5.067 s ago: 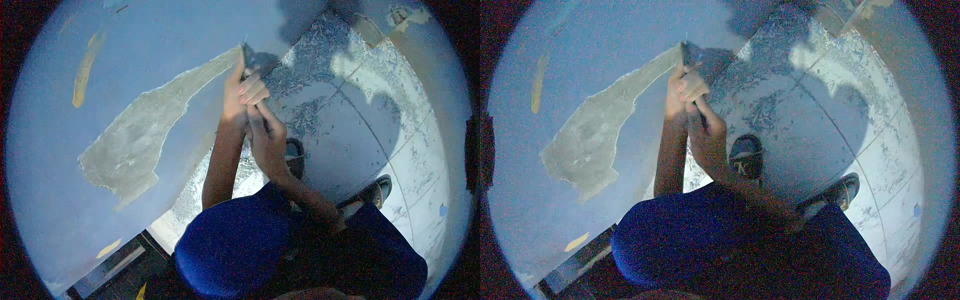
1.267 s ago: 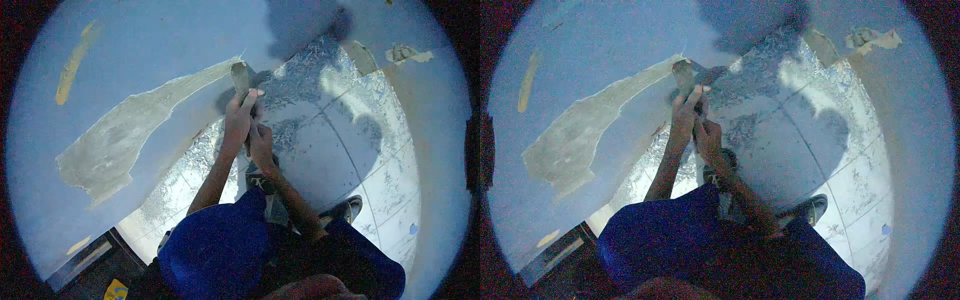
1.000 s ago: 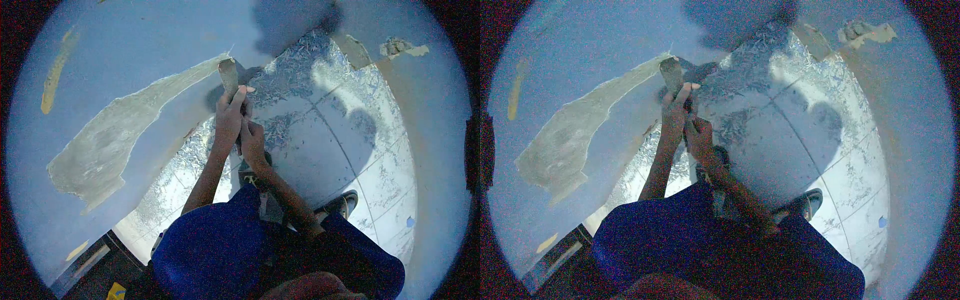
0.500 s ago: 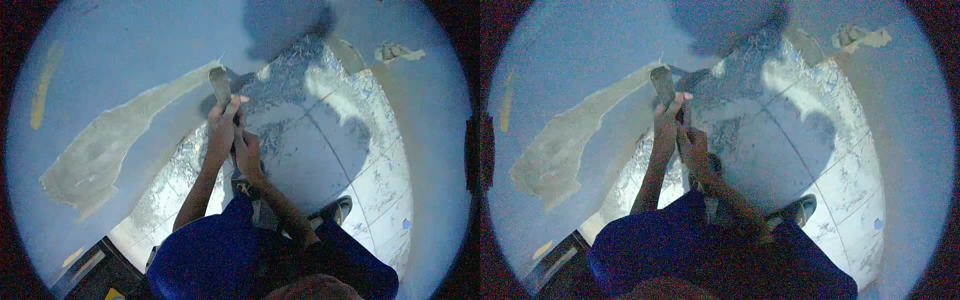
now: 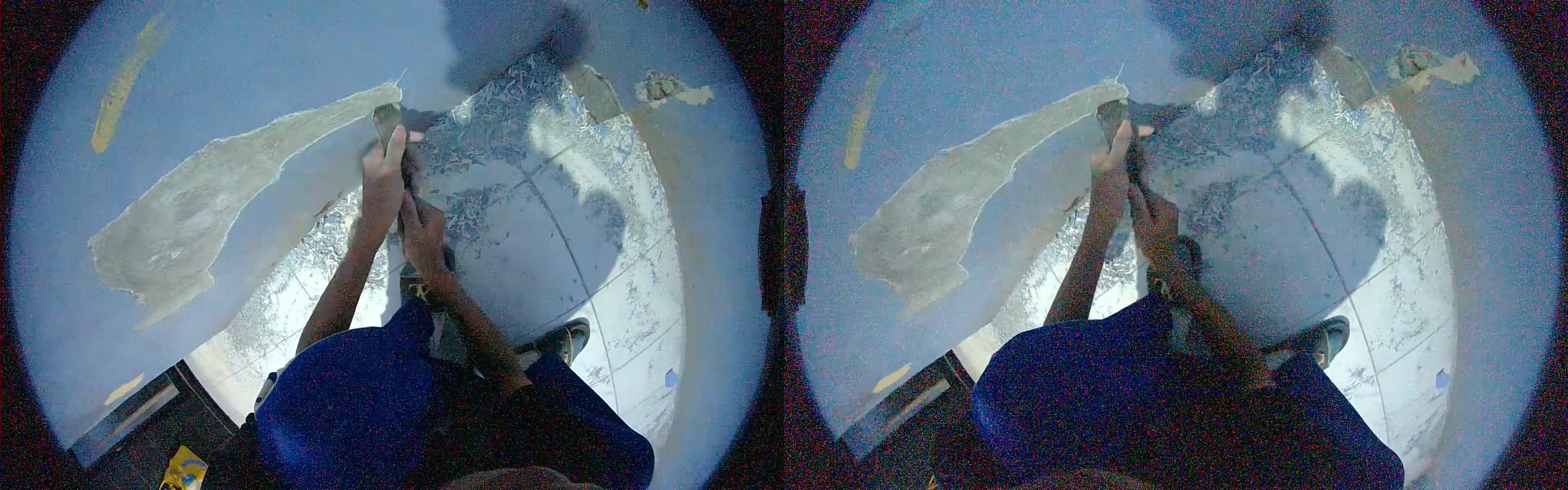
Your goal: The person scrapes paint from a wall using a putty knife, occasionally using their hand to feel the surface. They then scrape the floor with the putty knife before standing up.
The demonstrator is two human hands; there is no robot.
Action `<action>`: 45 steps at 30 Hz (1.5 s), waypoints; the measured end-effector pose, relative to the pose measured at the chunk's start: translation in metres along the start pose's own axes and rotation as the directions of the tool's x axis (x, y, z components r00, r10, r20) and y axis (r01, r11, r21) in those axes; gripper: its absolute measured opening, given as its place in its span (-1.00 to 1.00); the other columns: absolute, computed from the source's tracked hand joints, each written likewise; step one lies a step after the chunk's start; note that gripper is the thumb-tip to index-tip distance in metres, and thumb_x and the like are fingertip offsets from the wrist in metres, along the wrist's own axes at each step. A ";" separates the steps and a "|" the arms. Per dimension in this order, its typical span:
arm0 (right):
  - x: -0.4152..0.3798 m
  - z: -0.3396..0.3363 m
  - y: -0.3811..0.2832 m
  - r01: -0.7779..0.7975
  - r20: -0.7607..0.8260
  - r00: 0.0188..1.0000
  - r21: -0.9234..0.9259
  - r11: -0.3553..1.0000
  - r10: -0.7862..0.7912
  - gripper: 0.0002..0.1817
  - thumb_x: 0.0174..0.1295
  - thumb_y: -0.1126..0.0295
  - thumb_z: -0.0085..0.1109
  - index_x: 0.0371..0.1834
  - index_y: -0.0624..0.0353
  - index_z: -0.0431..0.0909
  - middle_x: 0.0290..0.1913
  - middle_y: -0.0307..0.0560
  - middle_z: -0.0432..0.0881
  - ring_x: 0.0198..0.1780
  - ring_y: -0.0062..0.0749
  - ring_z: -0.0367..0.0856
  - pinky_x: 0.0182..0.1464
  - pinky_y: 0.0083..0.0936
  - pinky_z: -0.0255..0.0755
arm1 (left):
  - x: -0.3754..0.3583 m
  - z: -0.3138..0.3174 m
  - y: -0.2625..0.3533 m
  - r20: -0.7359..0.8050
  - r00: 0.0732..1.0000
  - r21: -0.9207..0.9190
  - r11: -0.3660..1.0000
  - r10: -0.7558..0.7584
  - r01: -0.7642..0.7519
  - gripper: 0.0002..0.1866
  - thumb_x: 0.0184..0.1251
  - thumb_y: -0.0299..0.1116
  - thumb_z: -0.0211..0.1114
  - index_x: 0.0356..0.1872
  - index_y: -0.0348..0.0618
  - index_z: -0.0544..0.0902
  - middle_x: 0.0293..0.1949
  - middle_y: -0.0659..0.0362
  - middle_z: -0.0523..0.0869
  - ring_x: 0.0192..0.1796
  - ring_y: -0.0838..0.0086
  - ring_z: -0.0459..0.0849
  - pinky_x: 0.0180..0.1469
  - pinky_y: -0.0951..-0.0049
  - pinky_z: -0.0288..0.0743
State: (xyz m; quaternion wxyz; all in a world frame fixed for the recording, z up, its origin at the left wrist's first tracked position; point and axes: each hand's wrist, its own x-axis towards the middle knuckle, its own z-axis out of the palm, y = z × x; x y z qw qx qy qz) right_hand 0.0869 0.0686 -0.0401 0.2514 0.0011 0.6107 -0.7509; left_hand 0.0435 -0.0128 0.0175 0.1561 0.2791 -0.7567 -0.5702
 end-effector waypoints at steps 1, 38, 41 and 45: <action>-0.001 -0.001 -0.011 -0.010 -0.003 1.000 -0.041 0.999 0.010 -0.63 0.30 0.23 -0.04 -0.59 0.26 0.45 -0.73 -0.21 0.41 -0.68 -0.60 0.32 -0.61 -0.49 0.20 | -0.004 0.006 0.015 -0.055 0.986 0.069 0.985 0.160 -0.156 -0.57 0.39 -0.08 -0.06 -0.30 -0.29 0.58 -0.66 0.24 0.49 -0.70 0.62 0.37 -0.63 0.58 0.22; 0.022 -0.005 0.012 0.313 0.065 0.950 -0.206 0.927 -0.306 -0.69 0.24 0.25 -0.05 -0.44 0.31 0.48 -0.64 0.16 0.49 -0.63 0.01 0.50 -0.55 -0.25 0.30 | 0.010 0.022 0.023 -0.115 0.984 -0.124 0.985 -0.135 0.120 -0.60 0.36 -0.17 0.05 -0.61 -0.22 0.56 -0.77 0.36 0.36 -0.73 0.71 0.28 -0.68 0.63 0.10; 0.018 -0.006 0.035 0.290 0.073 0.957 -0.190 0.938 -0.282 -0.68 0.25 0.24 -0.06 -0.48 0.32 0.45 -0.66 0.14 0.48 -0.66 -0.07 0.49 -0.56 -0.27 0.29 | 0.004 0.021 0.008 -0.176 0.967 -0.055 0.983 -0.185 0.178 -0.58 0.36 -0.14 0.06 -0.61 -0.22 0.55 -0.78 0.35 0.36 -0.74 0.72 0.26 -0.67 0.62 0.09; 0.025 -0.010 0.007 0.342 0.106 0.940 -0.234 0.910 -0.326 -0.67 0.26 0.25 -0.07 -0.50 0.33 0.44 -0.69 0.13 0.46 -0.67 -0.12 0.48 -0.55 -0.28 0.28 | 0.012 0.026 0.032 -0.161 0.976 -0.085 0.988 -0.144 0.131 -0.57 0.35 -0.12 0.06 -0.62 -0.22 0.55 -0.78 0.36 0.35 -0.75 0.71 0.25 -0.69 0.61 0.09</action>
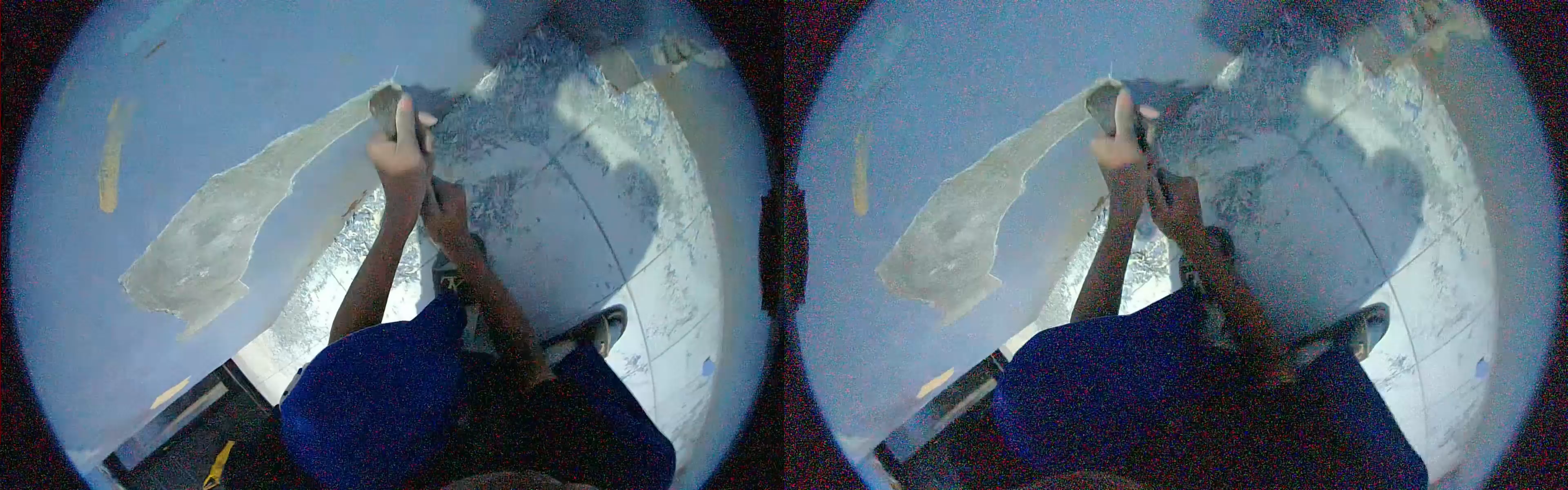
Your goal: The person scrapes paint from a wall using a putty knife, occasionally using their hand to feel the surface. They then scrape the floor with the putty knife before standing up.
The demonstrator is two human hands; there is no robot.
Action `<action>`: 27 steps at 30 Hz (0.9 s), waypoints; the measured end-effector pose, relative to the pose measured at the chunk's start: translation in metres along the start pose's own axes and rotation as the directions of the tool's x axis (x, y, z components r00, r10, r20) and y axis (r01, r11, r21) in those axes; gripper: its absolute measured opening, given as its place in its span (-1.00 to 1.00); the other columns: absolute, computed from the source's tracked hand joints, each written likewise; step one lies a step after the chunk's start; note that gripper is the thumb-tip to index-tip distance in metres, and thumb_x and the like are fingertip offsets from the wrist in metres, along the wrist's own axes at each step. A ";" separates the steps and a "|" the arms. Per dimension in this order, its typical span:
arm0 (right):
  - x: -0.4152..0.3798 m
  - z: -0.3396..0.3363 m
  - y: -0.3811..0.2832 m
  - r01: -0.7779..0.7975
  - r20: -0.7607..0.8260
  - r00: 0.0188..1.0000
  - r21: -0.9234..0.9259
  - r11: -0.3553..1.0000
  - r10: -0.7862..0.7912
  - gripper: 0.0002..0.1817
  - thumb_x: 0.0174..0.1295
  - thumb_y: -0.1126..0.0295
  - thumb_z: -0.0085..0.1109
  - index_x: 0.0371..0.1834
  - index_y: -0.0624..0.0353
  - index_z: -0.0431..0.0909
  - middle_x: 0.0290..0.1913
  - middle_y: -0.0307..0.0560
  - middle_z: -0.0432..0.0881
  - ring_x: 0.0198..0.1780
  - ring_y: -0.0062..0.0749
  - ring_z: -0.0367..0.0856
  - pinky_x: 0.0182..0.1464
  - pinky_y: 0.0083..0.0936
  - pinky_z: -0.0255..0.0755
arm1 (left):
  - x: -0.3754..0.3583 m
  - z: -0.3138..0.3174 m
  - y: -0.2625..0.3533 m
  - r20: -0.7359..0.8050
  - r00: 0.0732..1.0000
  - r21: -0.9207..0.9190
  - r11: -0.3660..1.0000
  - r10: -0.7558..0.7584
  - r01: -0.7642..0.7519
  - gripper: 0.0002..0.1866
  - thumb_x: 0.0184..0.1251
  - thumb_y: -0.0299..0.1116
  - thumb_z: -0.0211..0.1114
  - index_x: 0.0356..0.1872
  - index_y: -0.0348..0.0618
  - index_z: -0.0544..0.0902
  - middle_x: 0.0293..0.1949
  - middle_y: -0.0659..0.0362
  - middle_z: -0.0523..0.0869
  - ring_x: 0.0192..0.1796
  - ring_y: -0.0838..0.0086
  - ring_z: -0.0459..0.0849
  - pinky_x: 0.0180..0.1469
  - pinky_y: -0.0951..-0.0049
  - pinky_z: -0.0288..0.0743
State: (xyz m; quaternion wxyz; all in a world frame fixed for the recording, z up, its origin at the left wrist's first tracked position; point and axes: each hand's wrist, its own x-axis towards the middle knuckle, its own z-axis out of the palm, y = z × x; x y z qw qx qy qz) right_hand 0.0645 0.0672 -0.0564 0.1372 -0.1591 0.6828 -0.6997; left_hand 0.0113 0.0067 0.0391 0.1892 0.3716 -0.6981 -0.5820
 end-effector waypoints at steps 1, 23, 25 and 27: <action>-0.003 0.001 -0.002 -0.036 0.000 0.999 0.052 0.998 0.036 -0.66 0.26 0.25 -0.06 -0.51 0.32 0.44 -0.69 0.13 0.46 -0.67 -0.12 0.48 -0.55 -0.28 0.29 | -0.003 -0.002 -0.001 0.013 1.000 -0.032 0.999 0.003 -0.003 -0.57 0.35 -0.12 0.07 -0.63 -0.22 0.55 -0.78 0.35 0.36 -0.76 0.71 0.25 -0.70 0.61 0.09; -0.018 0.014 0.029 0.085 -0.058 0.994 -0.049 0.995 -0.088 -0.65 0.26 0.25 -0.07 -0.56 0.31 0.44 -0.70 0.14 0.41 -0.65 -0.02 0.43 -0.54 -0.23 0.23 | 0.005 -0.009 -0.046 -0.080 0.992 0.035 0.995 0.101 -0.098 -0.58 0.29 -0.09 0.15 -0.62 -0.21 0.60 -0.72 0.33 0.48 -0.70 0.70 0.34 -0.66 0.57 0.15; -0.001 0.005 0.008 -0.053 -0.049 0.997 0.048 0.997 0.056 -0.65 0.26 0.25 -0.07 -0.54 0.31 0.44 -0.69 0.16 0.41 -0.63 0.01 0.45 -0.52 -0.20 0.24 | 0.011 -0.005 -0.024 0.015 0.997 0.077 0.994 0.076 -0.077 -0.60 0.30 -0.11 0.15 -0.61 -0.21 0.59 -0.70 0.33 0.49 -0.67 0.70 0.36 -0.63 0.56 0.16; -0.003 0.006 0.013 -0.042 -0.037 0.998 0.057 0.998 0.044 -0.67 0.24 0.25 -0.06 -0.50 0.31 0.46 -0.66 0.18 0.44 -0.60 0.05 0.45 -0.49 -0.18 0.26 | 0.005 -0.002 -0.018 0.028 0.997 -0.016 0.998 0.066 -0.065 -0.60 0.30 -0.11 0.15 -0.61 -0.21 0.60 -0.70 0.33 0.49 -0.66 0.71 0.36 -0.63 0.56 0.16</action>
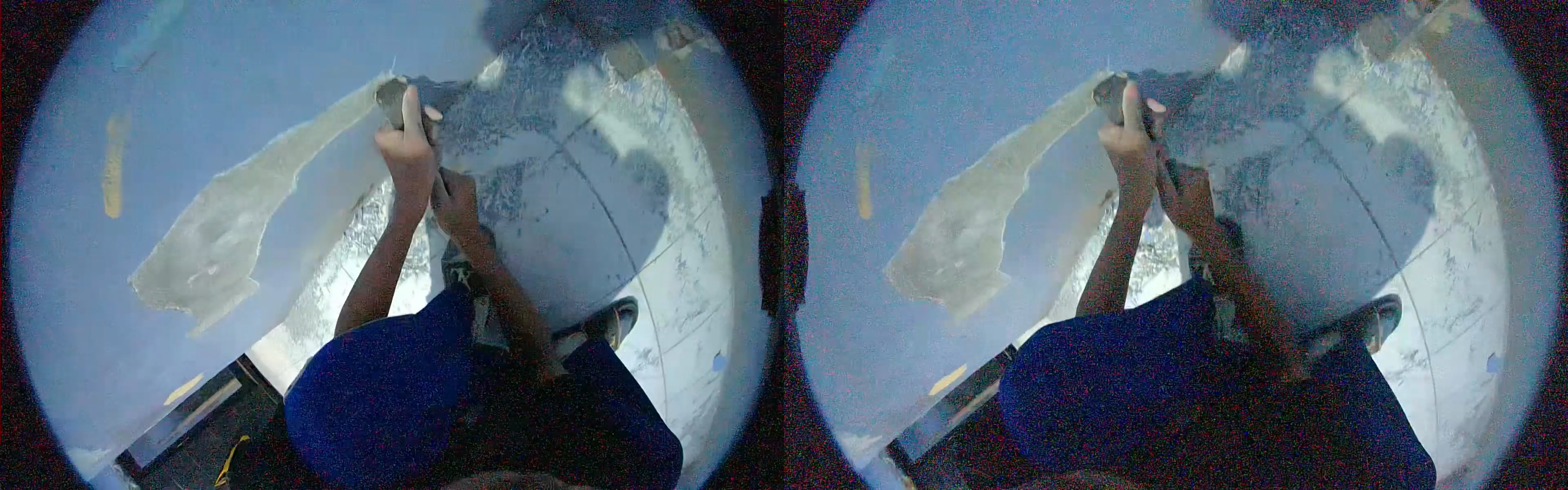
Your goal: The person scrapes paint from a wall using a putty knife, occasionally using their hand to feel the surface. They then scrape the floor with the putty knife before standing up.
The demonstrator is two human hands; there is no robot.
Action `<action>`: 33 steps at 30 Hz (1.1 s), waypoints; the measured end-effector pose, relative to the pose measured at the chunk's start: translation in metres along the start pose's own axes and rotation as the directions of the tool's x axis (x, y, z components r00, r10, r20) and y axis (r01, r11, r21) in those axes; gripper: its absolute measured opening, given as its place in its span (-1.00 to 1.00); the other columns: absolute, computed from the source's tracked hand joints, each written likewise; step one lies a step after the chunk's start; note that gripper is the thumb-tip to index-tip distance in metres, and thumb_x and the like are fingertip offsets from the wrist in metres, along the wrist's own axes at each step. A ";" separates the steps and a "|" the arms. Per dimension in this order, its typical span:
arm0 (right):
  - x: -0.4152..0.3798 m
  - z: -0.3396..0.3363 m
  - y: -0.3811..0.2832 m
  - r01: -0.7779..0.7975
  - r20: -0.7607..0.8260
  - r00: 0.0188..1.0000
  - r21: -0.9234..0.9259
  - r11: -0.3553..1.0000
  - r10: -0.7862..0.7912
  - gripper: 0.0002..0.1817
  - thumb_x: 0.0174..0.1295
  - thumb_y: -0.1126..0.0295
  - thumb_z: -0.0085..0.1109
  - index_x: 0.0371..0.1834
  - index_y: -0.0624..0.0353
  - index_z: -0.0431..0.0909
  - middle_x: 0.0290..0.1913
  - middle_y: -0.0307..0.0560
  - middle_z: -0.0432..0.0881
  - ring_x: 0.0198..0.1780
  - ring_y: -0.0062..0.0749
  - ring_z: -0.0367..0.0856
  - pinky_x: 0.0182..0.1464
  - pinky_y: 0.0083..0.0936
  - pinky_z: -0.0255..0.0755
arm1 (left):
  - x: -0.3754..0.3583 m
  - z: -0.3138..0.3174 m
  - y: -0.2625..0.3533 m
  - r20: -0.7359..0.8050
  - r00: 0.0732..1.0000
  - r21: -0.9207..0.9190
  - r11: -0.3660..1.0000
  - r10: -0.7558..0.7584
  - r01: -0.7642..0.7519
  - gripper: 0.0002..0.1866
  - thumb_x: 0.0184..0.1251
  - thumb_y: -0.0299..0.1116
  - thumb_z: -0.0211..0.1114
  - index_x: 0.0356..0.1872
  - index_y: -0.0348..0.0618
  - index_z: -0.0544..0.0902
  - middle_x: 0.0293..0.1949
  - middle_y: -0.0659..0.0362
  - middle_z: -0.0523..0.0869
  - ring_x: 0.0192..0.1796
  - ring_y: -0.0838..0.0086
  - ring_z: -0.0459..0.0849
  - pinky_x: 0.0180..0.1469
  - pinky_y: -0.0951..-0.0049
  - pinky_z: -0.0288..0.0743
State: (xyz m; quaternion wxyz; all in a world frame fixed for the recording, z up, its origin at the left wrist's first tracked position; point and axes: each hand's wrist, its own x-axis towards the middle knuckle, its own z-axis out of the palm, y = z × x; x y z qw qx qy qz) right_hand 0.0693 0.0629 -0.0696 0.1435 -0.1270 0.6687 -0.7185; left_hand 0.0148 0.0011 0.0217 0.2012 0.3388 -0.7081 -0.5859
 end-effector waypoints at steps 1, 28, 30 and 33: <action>-0.004 0.000 0.006 -0.061 0.045 0.997 0.041 0.997 0.059 -0.68 0.23 0.25 -0.06 -0.48 0.32 0.48 -0.63 0.19 0.47 -0.58 0.08 0.45 -0.46 -0.17 0.28 | -0.003 0.002 0.004 -0.040 0.999 0.005 1.000 -0.016 0.016 -0.59 0.29 -0.09 0.15 -0.62 -0.20 0.59 -0.71 0.33 0.48 -0.68 0.70 0.35 -0.63 0.57 0.15; -0.007 -0.003 0.007 -0.089 0.057 0.994 -0.038 0.995 0.091 -0.71 0.21 0.25 -0.01 -0.48 0.28 0.50 -0.66 0.14 0.47 -0.64 0.01 0.45 -0.51 -0.19 0.29 | 0.003 -0.001 -0.017 -0.126 0.990 0.143 0.989 0.065 -0.046 -0.60 0.29 -0.11 0.16 -0.61 -0.23 0.57 -0.67 0.32 0.52 -0.65 0.66 0.42 -0.59 0.57 0.23; 0.001 0.000 0.018 -0.050 0.014 0.999 -0.065 0.997 0.051 -0.68 0.21 0.21 0.01 -0.48 0.28 0.50 -0.65 0.16 0.48 -0.63 0.03 0.45 -0.51 -0.18 0.27 | 0.006 -0.002 -0.018 -0.112 0.991 0.213 0.976 0.077 -0.051 -0.59 0.29 -0.11 0.16 -0.61 -0.23 0.58 -0.69 0.32 0.51 -0.64 0.65 0.41 -0.61 0.58 0.21; 0.010 -0.013 -0.018 -0.094 -0.008 0.995 0.049 0.994 0.095 -0.67 0.18 0.19 0.04 -0.51 0.28 0.50 -0.65 0.19 0.47 -0.62 0.05 0.45 -0.50 -0.20 0.27 | -0.004 0.003 0.004 -0.071 0.996 0.021 0.999 -0.047 0.048 -0.55 0.29 -0.08 0.15 -0.67 -0.21 0.54 -0.71 0.31 0.48 -0.68 0.64 0.40 -0.63 0.60 0.18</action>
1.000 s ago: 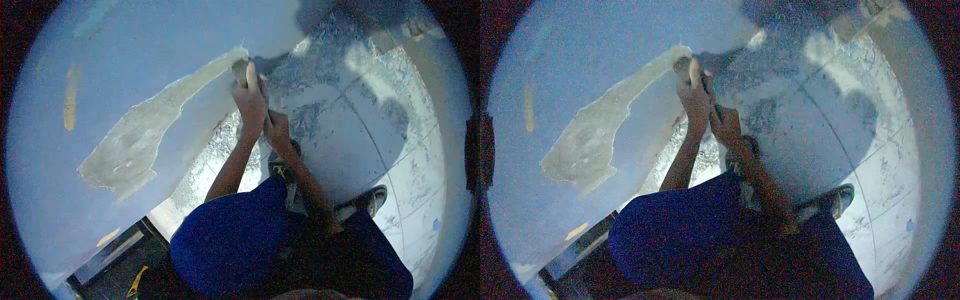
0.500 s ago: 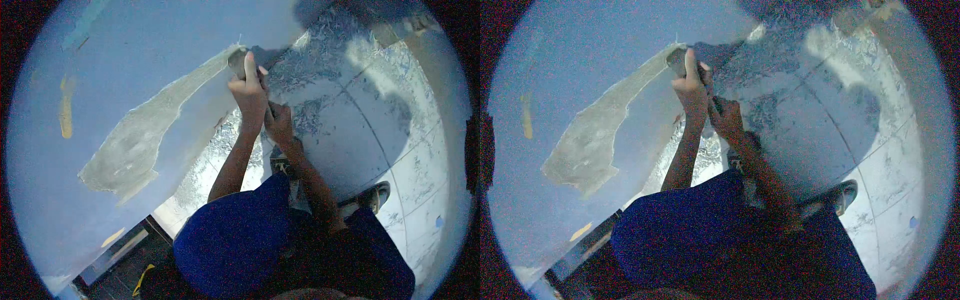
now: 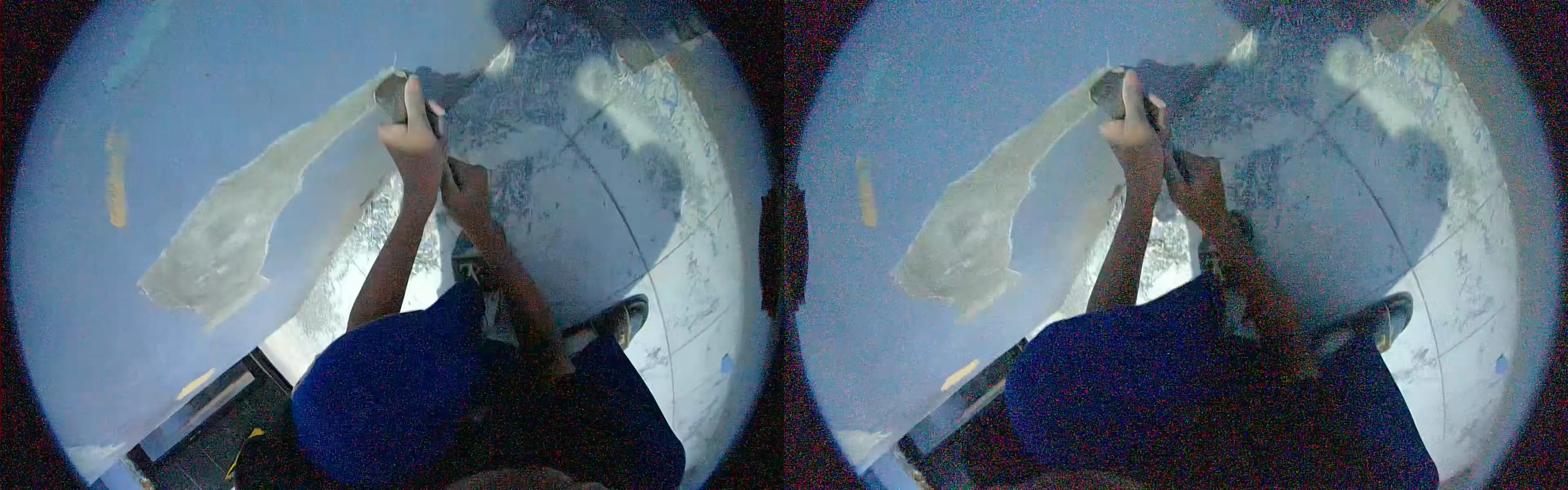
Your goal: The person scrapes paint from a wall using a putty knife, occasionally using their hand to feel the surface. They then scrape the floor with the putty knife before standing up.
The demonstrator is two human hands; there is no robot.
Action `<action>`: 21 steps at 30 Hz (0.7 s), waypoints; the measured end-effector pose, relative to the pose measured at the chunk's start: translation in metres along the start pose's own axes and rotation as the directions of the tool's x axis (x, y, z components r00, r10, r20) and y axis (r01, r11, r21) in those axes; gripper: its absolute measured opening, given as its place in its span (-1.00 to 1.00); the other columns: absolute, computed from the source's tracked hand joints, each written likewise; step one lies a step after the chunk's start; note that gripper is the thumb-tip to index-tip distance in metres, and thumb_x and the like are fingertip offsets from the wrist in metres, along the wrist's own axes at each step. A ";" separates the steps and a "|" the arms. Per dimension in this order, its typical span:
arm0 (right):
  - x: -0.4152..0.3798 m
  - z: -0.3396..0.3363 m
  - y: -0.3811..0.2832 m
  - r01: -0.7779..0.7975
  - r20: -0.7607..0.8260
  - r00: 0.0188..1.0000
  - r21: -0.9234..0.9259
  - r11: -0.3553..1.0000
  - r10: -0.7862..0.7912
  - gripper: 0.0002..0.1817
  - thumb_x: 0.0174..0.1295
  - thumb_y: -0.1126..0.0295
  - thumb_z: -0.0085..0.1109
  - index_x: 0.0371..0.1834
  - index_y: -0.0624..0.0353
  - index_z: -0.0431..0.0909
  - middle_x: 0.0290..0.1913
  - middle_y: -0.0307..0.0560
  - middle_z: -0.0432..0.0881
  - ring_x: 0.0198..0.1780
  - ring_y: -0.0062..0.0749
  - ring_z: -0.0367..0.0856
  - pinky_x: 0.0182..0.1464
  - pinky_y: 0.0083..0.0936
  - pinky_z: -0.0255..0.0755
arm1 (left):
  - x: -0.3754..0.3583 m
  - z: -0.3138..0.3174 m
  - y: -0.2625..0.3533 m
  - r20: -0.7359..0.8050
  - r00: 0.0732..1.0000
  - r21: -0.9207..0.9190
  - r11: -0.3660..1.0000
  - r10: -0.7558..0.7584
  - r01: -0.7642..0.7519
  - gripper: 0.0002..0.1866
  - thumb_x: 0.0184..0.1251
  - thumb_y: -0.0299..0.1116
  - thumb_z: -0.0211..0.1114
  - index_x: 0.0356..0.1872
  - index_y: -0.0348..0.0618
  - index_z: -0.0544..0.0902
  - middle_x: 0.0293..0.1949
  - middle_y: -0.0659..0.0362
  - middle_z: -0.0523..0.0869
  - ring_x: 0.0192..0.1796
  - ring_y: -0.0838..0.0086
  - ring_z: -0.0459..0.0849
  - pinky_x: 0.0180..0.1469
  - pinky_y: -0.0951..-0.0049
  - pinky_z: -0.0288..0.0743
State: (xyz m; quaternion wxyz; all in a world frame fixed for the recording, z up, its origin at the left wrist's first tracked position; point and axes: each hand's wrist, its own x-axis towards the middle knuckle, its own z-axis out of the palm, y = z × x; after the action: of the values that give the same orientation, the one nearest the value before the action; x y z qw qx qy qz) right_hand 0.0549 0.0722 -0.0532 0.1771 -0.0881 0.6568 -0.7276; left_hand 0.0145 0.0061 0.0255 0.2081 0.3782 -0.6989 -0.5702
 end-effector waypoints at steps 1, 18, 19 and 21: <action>-0.006 0.001 0.011 0.013 0.017 1.000 -0.077 0.997 -0.012 -0.67 0.18 0.19 0.04 -0.52 0.28 0.50 -0.65 0.19 0.48 -0.61 0.05 0.45 -0.50 -0.21 0.27 | 0.003 0.004 0.001 0.012 1.000 -0.024 0.999 -0.022 0.022 -0.56 0.29 -0.08 0.15 -0.69 -0.20 0.53 -0.72 0.31 0.48 -0.69 0.65 0.40 -0.63 0.61 0.17; 0.005 -0.010 -0.011 -0.033 0.076 0.996 -0.136 0.990 0.043 -0.68 0.22 0.24 0.00 -0.49 0.30 0.51 -0.70 0.13 0.46 -0.68 -0.11 0.46 -0.52 -0.22 0.28 | 0.012 0.011 0.001 0.016 0.997 -0.183 0.981 0.072 -0.068 -0.64 0.32 -0.15 0.12 -0.59 -0.17 0.51 -0.74 0.25 0.48 -0.76 0.63 0.38 -0.70 0.57 0.19; 0.000 -0.006 -0.002 -0.020 0.059 0.998 -0.129 0.991 0.027 -0.69 0.22 0.23 0.00 -0.48 0.28 0.51 -0.70 0.10 0.48 -0.69 -0.07 0.46 -0.50 -0.19 0.29 | 0.014 0.009 -0.011 -0.020 0.983 -0.097 0.978 0.182 -0.183 -0.64 0.32 -0.15 0.12 -0.59 -0.17 0.51 -0.74 0.26 0.48 -0.75 0.63 0.38 -0.70 0.57 0.19; 0.005 -0.003 0.007 0.093 -0.009 0.995 -0.131 0.987 -0.095 -0.66 0.21 0.21 0.02 -0.52 0.29 0.50 -0.70 0.14 0.46 -0.70 -0.10 0.47 -0.53 -0.20 0.27 | 0.012 0.010 -0.009 -0.010 0.984 -0.076 0.981 0.176 -0.176 -0.65 0.32 -0.17 0.13 -0.60 -0.17 0.51 -0.75 0.27 0.48 -0.73 0.63 0.40 -0.67 0.60 0.21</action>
State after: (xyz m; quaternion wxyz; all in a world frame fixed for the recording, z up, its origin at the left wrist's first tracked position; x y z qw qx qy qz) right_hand 0.0498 0.0726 -0.0613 0.1316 -0.1246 0.6993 -0.6915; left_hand 0.0023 0.0023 0.0130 0.2733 0.3076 -0.7069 -0.5753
